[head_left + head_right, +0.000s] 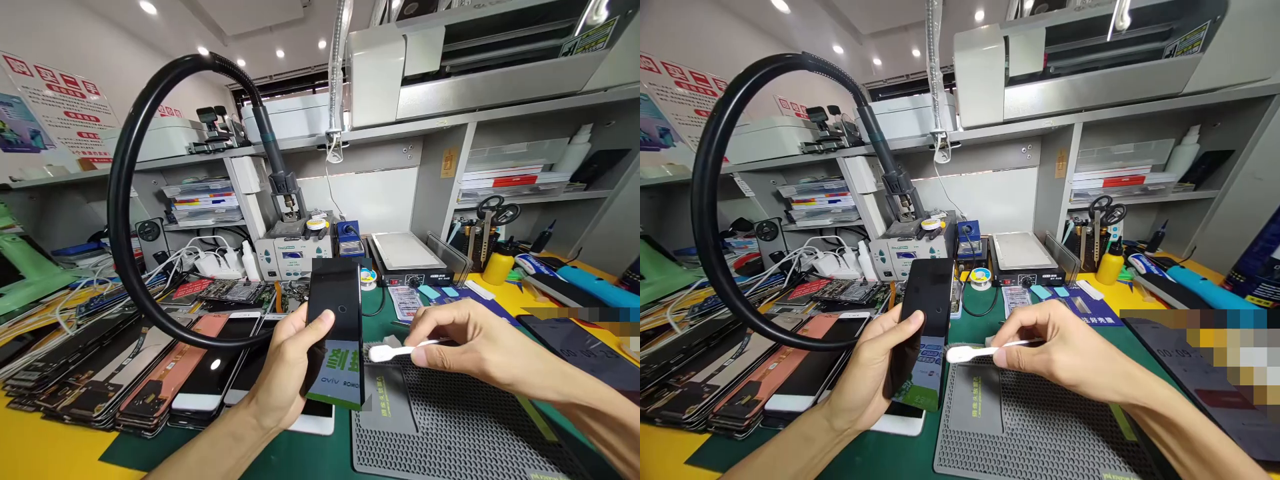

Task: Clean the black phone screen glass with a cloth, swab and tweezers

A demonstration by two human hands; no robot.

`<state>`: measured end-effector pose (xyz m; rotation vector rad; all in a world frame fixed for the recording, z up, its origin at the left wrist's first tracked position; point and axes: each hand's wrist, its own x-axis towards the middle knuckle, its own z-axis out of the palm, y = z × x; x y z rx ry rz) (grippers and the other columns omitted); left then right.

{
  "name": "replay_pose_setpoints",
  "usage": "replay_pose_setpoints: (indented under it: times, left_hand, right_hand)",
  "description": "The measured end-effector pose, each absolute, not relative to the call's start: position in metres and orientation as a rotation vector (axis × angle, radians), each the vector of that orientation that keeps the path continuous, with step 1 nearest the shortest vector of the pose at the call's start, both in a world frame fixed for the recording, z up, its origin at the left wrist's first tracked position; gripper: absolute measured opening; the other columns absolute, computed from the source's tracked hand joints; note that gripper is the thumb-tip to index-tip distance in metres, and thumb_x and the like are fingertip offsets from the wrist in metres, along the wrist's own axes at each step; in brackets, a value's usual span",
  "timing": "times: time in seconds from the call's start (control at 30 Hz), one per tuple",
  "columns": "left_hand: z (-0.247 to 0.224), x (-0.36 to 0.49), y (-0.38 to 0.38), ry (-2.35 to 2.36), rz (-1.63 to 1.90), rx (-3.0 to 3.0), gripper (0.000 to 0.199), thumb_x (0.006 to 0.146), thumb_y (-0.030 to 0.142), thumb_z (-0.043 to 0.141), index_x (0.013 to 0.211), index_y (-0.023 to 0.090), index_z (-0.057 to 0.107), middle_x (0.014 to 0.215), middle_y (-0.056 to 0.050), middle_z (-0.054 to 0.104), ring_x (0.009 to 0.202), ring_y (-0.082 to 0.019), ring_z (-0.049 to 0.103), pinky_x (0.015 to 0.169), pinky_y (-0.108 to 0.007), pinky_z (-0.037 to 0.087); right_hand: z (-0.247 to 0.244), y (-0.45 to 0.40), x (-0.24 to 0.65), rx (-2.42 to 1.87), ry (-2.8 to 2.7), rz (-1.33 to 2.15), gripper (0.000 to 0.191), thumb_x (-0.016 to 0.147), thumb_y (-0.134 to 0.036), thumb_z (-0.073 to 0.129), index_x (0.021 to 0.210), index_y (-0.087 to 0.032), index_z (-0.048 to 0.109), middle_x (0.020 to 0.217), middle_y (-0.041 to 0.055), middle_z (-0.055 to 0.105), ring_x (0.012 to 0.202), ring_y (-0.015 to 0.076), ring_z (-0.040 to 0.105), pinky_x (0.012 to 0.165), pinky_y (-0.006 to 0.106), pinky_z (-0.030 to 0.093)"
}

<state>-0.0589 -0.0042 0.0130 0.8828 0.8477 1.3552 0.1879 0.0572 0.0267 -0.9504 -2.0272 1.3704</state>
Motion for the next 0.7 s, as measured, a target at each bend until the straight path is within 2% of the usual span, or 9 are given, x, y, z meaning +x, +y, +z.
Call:
replay_pose_setpoints:
  times: [0.2, 0.5, 0.6, 0.7]
  left_hand:
    - [0.014, -0.057, -0.007, 0.854, 1.357, 0.904, 0.034, 0.093, 0.031, 0.067, 0.125, 0.019, 0.068, 0.113, -0.01, 0.075, 0.099, -0.024, 0.07, 0.075, -0.029, 0.054]
    - [0.012, -0.059, -0.004, 0.822, 1.355, 0.888, 0.038, 0.093, 0.031, 0.067, 0.128, 0.018, 0.066, 0.114, -0.012, 0.074, 0.099, -0.025, 0.07, 0.072, -0.028, 0.053]
    - [0.013, -0.058, -0.004, 0.832, 1.359, 0.896, 0.035, 0.093, 0.031, 0.068, 0.126, 0.017, 0.067, 0.113, -0.011, 0.074, 0.099, -0.024, 0.07, 0.074, -0.029, 0.054]
    - [0.014, -0.057, -0.004, 0.858, 1.358, 0.889, 0.035, 0.092, 0.032, 0.068, 0.124, 0.017, 0.068, 0.111, -0.011, 0.075, 0.098, -0.024, 0.07, 0.074, -0.029, 0.054]
  right_hand:
    - [0.021, 0.055, 0.182, -0.886, -2.064, 1.421, 0.02, 0.084, -0.042, 0.078, 0.086, -0.023, 0.081, 0.083, 0.0016, 0.075, 0.076, 0.0187, 0.061, 0.071, 0.03, 0.046]
    - [0.029, 0.064, 0.192, -0.961, -2.039, 1.356, 0.021, 0.081, -0.043, 0.08, 0.08, -0.023, 0.081, 0.078, 0.0015, 0.074, 0.073, 0.0184, 0.059, 0.068, 0.03, 0.044]
    - [0.027, 0.06, 0.187, -0.927, -2.025, 1.403, 0.02, 0.081, -0.043, 0.08, 0.082, -0.023, 0.081, 0.077, 0.0007, 0.072, 0.071, 0.0171, 0.057, 0.065, 0.029, 0.042]
    - [0.022, 0.057, 0.183, -0.896, -2.059, 1.426, 0.018, 0.084, -0.041, 0.079, 0.085, -0.024, 0.081, 0.081, 0.0009, 0.073, 0.075, 0.018, 0.059, 0.069, 0.03, 0.044]
